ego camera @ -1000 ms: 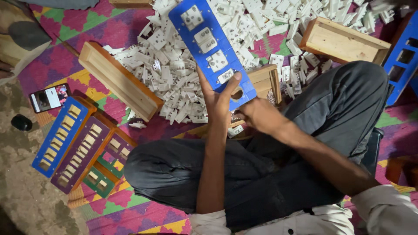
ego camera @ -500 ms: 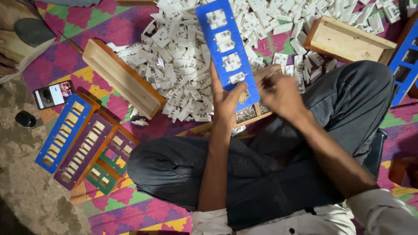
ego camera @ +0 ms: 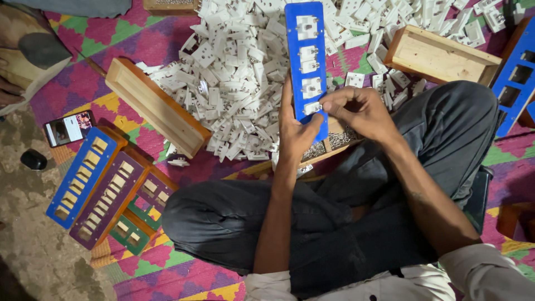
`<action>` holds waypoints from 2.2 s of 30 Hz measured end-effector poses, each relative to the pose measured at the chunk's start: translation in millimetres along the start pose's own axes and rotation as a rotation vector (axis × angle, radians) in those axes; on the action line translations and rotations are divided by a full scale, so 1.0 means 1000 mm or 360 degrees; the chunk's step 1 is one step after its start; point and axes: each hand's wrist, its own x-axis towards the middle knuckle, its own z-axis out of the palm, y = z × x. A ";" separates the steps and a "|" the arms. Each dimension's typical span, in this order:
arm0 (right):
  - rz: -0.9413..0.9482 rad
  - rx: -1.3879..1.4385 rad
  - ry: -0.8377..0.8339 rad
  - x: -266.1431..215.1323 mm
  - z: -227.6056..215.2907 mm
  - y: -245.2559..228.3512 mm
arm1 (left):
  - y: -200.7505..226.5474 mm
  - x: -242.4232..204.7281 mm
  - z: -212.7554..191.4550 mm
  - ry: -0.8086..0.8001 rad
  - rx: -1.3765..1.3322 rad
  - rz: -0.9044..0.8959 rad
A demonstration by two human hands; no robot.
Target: The person sits on a patterned mat and assembles small white plastic electrical components into blue plastic frames. They pick components from a large pile, place them into slots, and secure them with small metal fasteners from a wooden box. Completed frames are set aside.
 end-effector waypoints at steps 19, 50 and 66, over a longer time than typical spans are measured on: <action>-0.0640 -0.0318 0.0073 -0.006 0.013 -0.018 | -0.012 0.001 -0.011 0.0395 -0.0848 -0.0702; 0.0119 -0.1321 -0.0048 -0.005 -0.024 0.000 | 0.029 0.004 0.010 0.0214 -0.0265 -0.0445; -0.0247 -0.0052 0.0056 0.000 -0.023 0.027 | 0.033 0.004 0.013 0.0053 0.0175 -0.0419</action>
